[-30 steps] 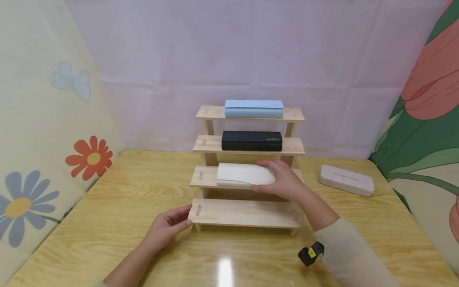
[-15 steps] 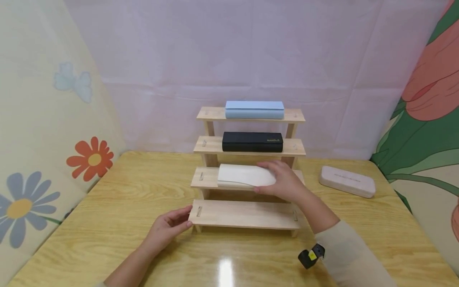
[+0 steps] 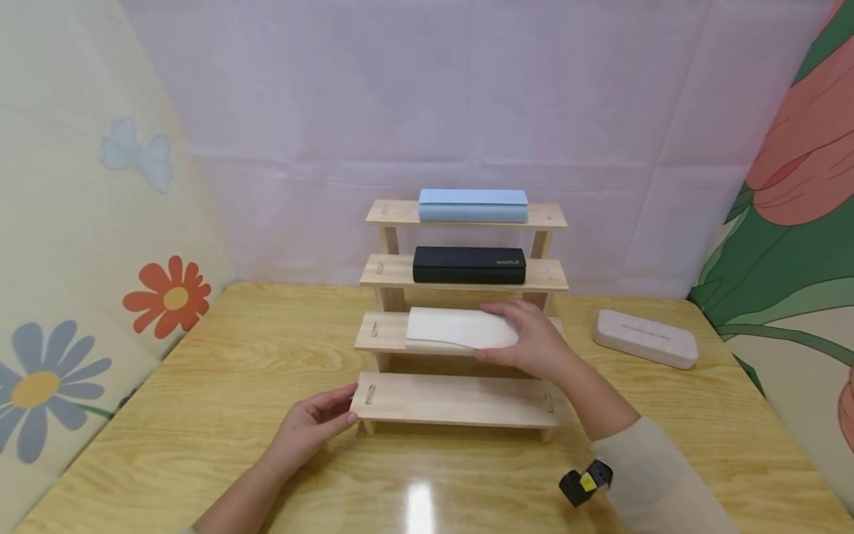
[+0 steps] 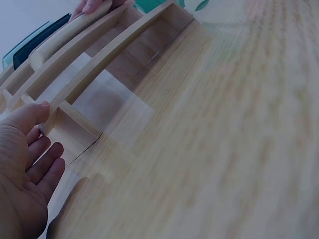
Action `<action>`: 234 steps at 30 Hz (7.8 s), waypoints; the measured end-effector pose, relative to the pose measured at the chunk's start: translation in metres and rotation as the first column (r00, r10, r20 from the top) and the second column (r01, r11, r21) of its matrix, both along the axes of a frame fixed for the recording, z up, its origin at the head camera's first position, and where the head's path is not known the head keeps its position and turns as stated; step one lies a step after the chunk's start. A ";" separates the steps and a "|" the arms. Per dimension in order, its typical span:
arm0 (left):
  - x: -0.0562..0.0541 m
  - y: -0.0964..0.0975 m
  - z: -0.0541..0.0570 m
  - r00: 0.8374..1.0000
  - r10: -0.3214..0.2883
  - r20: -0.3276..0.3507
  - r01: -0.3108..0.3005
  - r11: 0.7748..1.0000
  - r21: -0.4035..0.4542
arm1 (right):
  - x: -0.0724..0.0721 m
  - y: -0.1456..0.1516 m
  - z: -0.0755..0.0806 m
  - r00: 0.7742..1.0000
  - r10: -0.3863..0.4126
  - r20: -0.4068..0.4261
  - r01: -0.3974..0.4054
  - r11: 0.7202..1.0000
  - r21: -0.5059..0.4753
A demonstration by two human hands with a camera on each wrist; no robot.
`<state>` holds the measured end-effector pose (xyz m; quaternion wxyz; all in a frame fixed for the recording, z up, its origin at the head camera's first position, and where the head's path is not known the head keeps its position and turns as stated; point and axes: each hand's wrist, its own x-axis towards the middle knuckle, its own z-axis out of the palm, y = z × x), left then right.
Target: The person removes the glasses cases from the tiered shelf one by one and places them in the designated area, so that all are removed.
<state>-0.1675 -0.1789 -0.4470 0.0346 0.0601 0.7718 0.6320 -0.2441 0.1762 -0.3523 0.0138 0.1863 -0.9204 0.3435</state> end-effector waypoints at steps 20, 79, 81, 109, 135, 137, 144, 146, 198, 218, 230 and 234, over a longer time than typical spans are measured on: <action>-0.001 -0.001 -0.001 1.000 -0.014 -0.015 0.014 1.000 0.004 | 0.015 0.022 0.024 0.999 -0.039 -0.021 0.039 0.999 0.001; -0.001 -0.001 -0.001 1.000 -0.018 -0.007 0.018 1.000 -0.002 | 0.040 0.118 0.053 0.966 -0.238 -0.096 0.240 0.971 0.003; -0.002 -0.001 -0.002 1.000 -0.012 -0.010 0.012 1.000 -0.005 | 0.041 0.122 0.053 0.963 -0.254 -0.090 0.255 0.967 -0.001; -0.001 -0.001 0.000 1.000 -0.014 -0.009 0.014 1.000 0.004 | 0.055 0.171 0.038 0.899 -0.431 -0.083 0.435 0.900 0.035; -0.002 -0.001 -0.001 1.000 -0.014 0.001 0.014 1.000 0.019 | 0.053 0.205 -0.012 0.883 -0.466 -0.056 0.469 0.882 0.050; -0.002 -0.001 -0.002 1.000 -0.014 -0.001 0.014 1.000 0.017 | 0.052 0.206 -0.017 0.882 -0.470 -0.042 0.471 0.880 0.052; -0.001 -0.001 -0.002 1.000 -0.020 0.006 0.020 1.000 0.016 | 0.053 0.209 -0.033 0.882 -0.470 -0.020 0.471 0.881 0.054; -0.001 -0.001 -0.002 1.000 -0.019 0.007 0.019 1.000 0.015 | 0.053 0.209 -0.038 0.884 -0.467 -0.026 0.468 0.882 0.057; -0.002 -0.002 -0.002 1.000 -0.014 -0.005 0.015 1.000 0.007 | 0.046 0.206 -0.091 0.892 -0.412 0.187 0.410 0.911 0.050; -0.001 -0.001 -0.001 0.999 -0.039 -0.022 0.039 0.999 0.023 | 0.042 0.209 -0.095 0.904 -0.377 0.201 0.366 0.926 0.088; -0.001 -0.001 -0.001 1.000 -0.017 -0.003 0.017 1.000 0.018 | 0.042 0.210 -0.098 0.919 -0.385 0.082 0.373 0.919 0.129; -0.001 -0.001 -0.001 1.000 -0.014 0.002 0.014 1.000 0.016 | 0.043 0.211 -0.101 0.909 -0.416 0.019 0.411 0.904 0.121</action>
